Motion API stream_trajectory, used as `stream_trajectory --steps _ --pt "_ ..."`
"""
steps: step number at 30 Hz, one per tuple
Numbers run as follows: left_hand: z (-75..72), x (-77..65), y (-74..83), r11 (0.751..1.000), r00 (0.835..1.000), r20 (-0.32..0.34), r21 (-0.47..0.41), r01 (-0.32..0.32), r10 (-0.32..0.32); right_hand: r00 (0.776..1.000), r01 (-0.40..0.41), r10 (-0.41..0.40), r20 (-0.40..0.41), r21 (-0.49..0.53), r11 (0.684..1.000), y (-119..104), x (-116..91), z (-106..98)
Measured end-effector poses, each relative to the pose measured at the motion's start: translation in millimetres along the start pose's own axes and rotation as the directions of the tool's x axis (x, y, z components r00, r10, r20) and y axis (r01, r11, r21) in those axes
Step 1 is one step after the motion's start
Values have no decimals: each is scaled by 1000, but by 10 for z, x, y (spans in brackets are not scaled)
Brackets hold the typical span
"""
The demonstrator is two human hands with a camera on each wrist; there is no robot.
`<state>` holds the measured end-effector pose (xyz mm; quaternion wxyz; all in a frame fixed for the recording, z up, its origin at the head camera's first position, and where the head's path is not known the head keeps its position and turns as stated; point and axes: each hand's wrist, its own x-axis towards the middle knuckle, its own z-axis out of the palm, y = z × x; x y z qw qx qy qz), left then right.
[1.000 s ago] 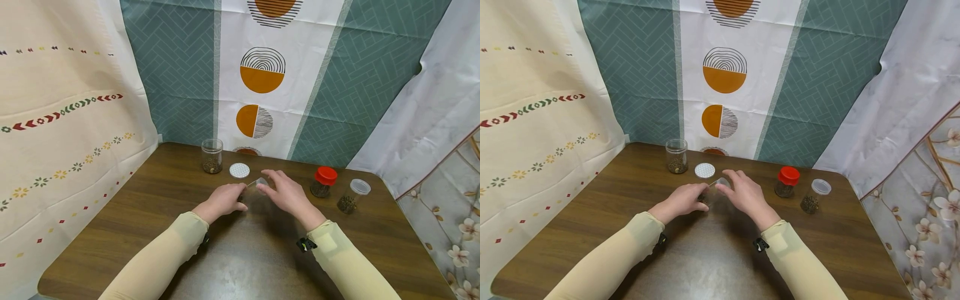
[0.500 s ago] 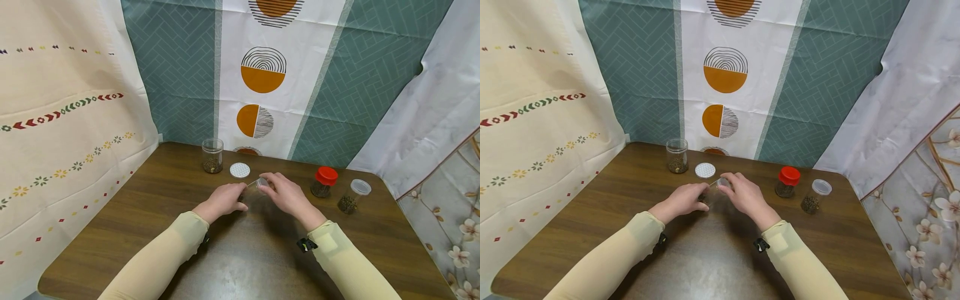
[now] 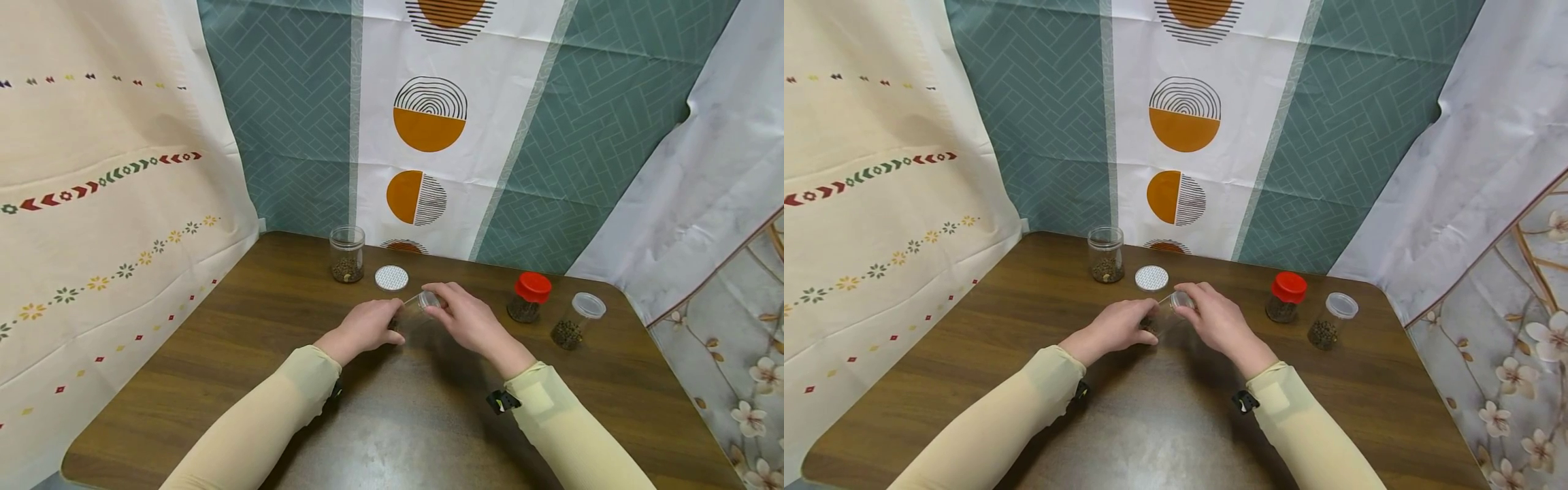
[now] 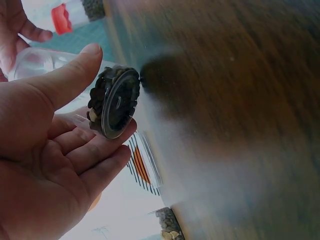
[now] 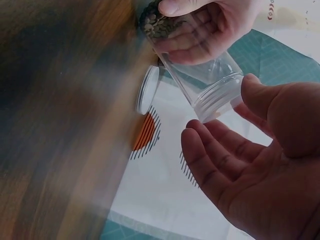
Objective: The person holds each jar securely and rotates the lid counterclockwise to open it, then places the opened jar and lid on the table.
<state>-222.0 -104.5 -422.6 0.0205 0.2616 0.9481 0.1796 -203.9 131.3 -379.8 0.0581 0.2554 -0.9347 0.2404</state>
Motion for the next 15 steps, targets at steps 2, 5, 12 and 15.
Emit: stream_trajectory --steps 2,5,12,15 --pt "-6 -7 7 1000 1000 -3 -5 0 0 1000 7 -7 3 6 1000 4 -4 -1" --pt "-5 -8 7 1000 1000 -1 -6 2 -2 1000 13 -13 5 9 1000 10 -8 -5" --pt "-6 -6 6 1000 1000 3 -5 0 0 999 37 -37 1 25 999 30 -22 -10" --pt "-10 -5 12 1000 1000 3 -7 3 -3 999 47 -47 -3 28 998 42 -24 -7"
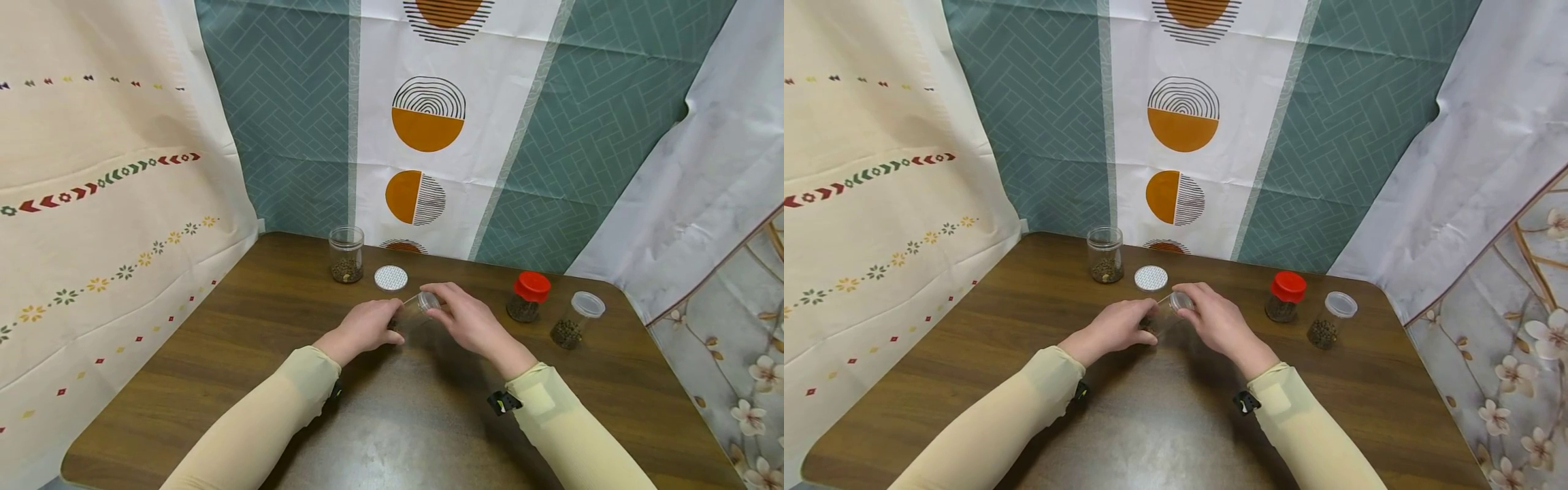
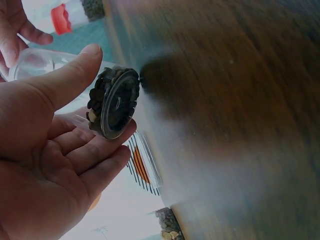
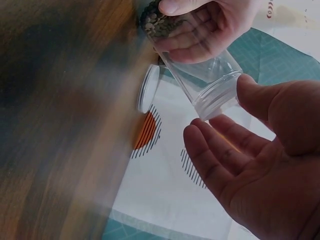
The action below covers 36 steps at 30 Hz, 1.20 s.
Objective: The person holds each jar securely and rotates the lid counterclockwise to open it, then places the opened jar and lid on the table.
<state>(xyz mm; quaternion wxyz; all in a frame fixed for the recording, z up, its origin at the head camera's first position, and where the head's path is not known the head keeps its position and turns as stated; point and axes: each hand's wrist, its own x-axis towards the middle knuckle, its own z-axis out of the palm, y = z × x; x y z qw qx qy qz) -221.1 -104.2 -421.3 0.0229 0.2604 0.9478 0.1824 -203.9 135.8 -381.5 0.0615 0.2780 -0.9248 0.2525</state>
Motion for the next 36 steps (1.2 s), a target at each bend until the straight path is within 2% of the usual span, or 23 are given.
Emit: stream_trajectory --steps 8,13,21,29,36 --pt "2 -11 -8 1000 1000 -7 -8 -3 2 1000 3 -4 11 40 999 16 5 -1" --pt "4 1 -16 1000 1000 -6 -9 1 -1 998 -63 61 29 53 997 8 21 -11" --pt "4 0 -7 1000 1000 0 -8 7 -7 986 -163 163 34 4 987 -22 84 -18" --pt "4 8 0 1000 1000 6 -6 15 -15 987 -152 153 42 -38 988 -30 92 14" --pt "-14 -13 4 1000 1000 1 -2 5 -5 994 -101 102 31 -36 994 -36 82 8"
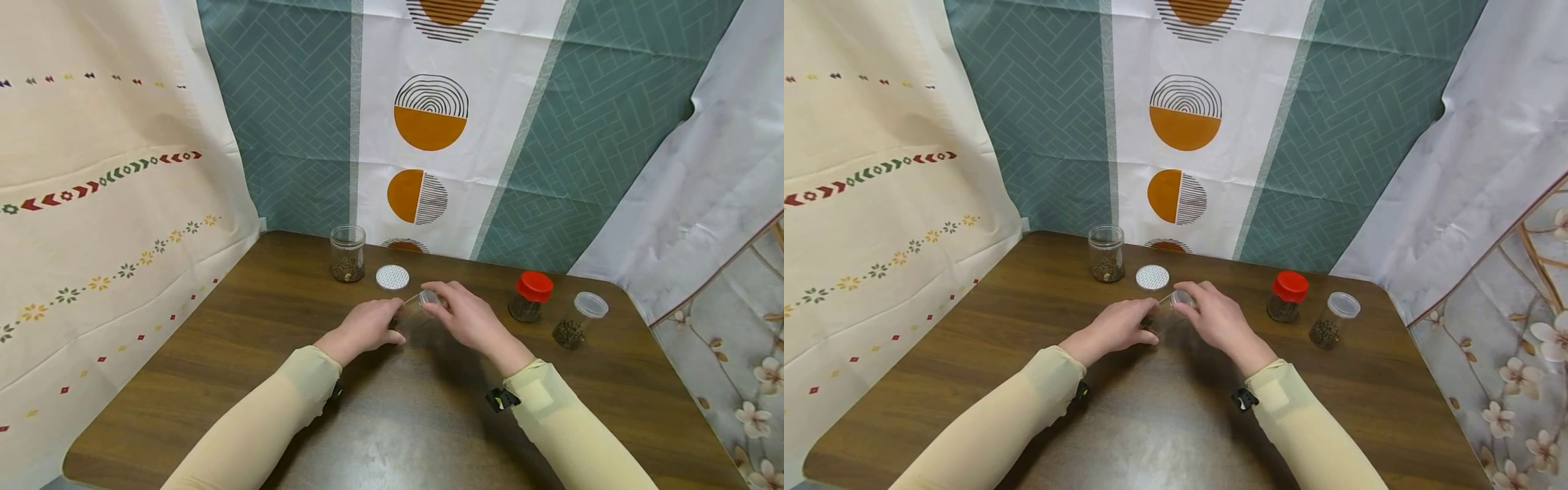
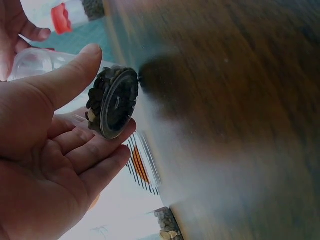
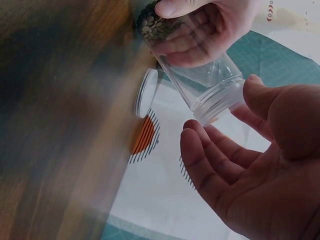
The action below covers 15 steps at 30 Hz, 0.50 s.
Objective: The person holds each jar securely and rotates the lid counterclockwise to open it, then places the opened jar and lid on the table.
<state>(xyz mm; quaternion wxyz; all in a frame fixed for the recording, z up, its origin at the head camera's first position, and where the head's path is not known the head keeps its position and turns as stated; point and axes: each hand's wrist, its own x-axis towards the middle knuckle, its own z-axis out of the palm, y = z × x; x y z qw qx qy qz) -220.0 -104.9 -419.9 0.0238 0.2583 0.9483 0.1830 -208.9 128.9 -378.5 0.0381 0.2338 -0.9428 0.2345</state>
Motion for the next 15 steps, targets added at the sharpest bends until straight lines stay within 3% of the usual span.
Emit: stream_trajectory --steps 15 --pt "15 11 4 1000 1000 -13 -1 -7 7 997 81 -80 -14 43 996 41 -62 -2"
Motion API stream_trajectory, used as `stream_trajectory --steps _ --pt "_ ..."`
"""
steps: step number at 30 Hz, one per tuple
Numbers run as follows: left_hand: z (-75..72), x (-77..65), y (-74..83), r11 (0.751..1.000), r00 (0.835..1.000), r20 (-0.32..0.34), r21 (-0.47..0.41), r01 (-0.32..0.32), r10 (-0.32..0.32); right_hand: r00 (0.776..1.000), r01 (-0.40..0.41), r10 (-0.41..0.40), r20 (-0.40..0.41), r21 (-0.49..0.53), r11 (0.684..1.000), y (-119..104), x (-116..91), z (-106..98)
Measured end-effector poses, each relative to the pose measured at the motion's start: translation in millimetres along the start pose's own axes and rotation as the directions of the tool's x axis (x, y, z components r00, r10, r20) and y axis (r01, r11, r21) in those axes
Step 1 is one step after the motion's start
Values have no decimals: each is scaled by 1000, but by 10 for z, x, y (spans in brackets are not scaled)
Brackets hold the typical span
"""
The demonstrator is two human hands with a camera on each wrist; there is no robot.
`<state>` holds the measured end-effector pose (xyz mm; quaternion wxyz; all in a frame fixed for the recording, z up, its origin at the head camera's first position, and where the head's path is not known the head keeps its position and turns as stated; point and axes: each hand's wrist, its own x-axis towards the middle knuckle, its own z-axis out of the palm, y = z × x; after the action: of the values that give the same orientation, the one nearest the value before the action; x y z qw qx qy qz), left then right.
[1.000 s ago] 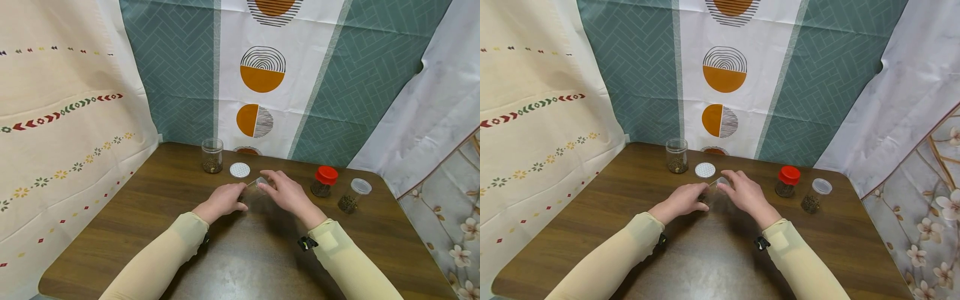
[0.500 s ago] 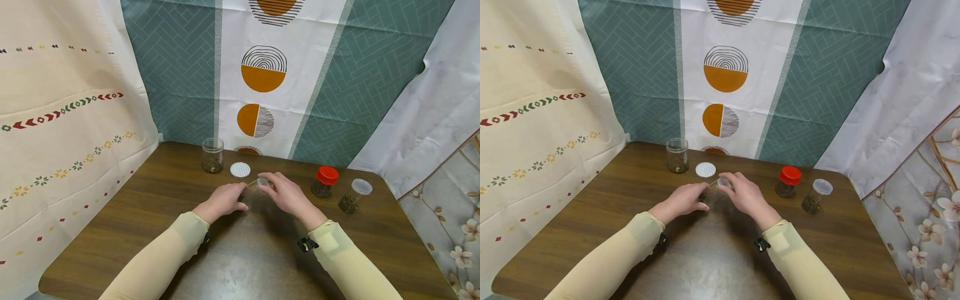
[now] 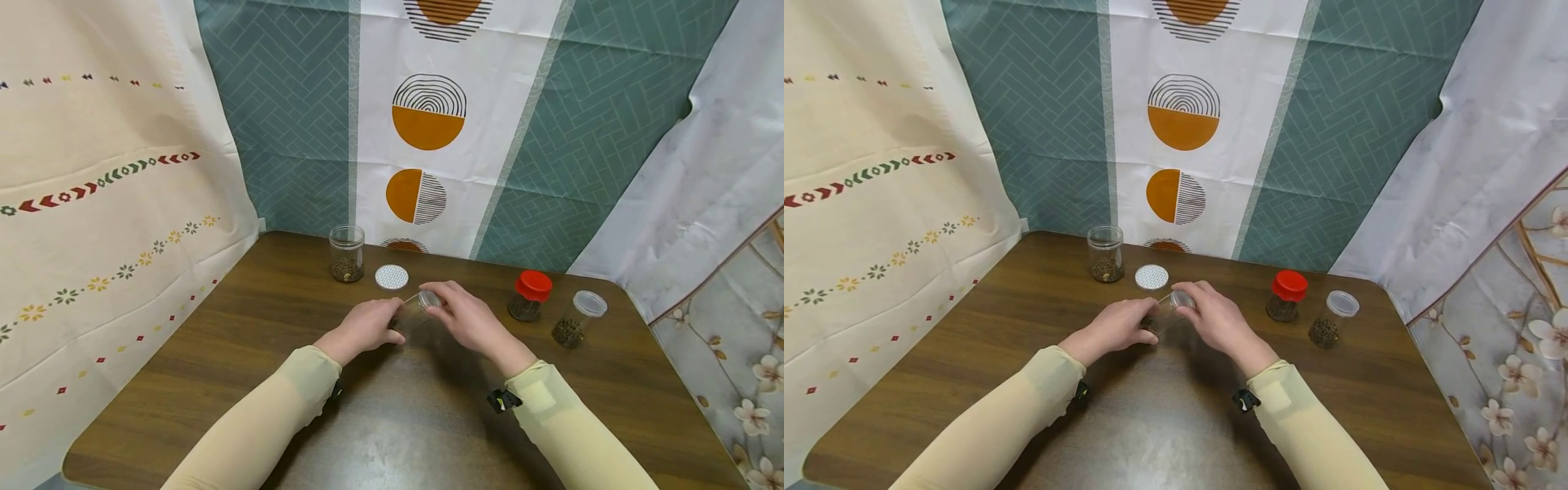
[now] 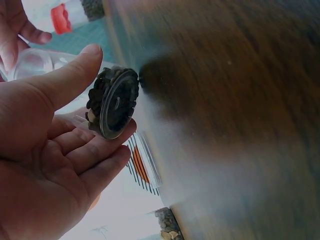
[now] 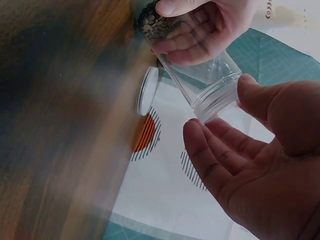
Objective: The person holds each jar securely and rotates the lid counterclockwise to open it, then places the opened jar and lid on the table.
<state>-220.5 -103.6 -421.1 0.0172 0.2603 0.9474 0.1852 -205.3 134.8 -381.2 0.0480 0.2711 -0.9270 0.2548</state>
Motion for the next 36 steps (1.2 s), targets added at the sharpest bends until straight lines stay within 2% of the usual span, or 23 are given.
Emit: stream_trajectory --steps 11,17,24,36 --pt "0 -12 -4 1000 1000 5 -17 10 -9 999 39 -39 -6 31 999 13 -1 -1" --pt "4 -17 -6 1000 1000 4 -23 9 -9 1000 -12 10 24 66 998 17 14 -16" --pt "-5 -27 15 1000 1000 3 -19 1 -1 995 -97 97 13 11 995 16 66 -20" --pt "2 -3 9 1000 1000 5 14 -8 8 998 -57 57 20 -24 998 -5 68 -29"
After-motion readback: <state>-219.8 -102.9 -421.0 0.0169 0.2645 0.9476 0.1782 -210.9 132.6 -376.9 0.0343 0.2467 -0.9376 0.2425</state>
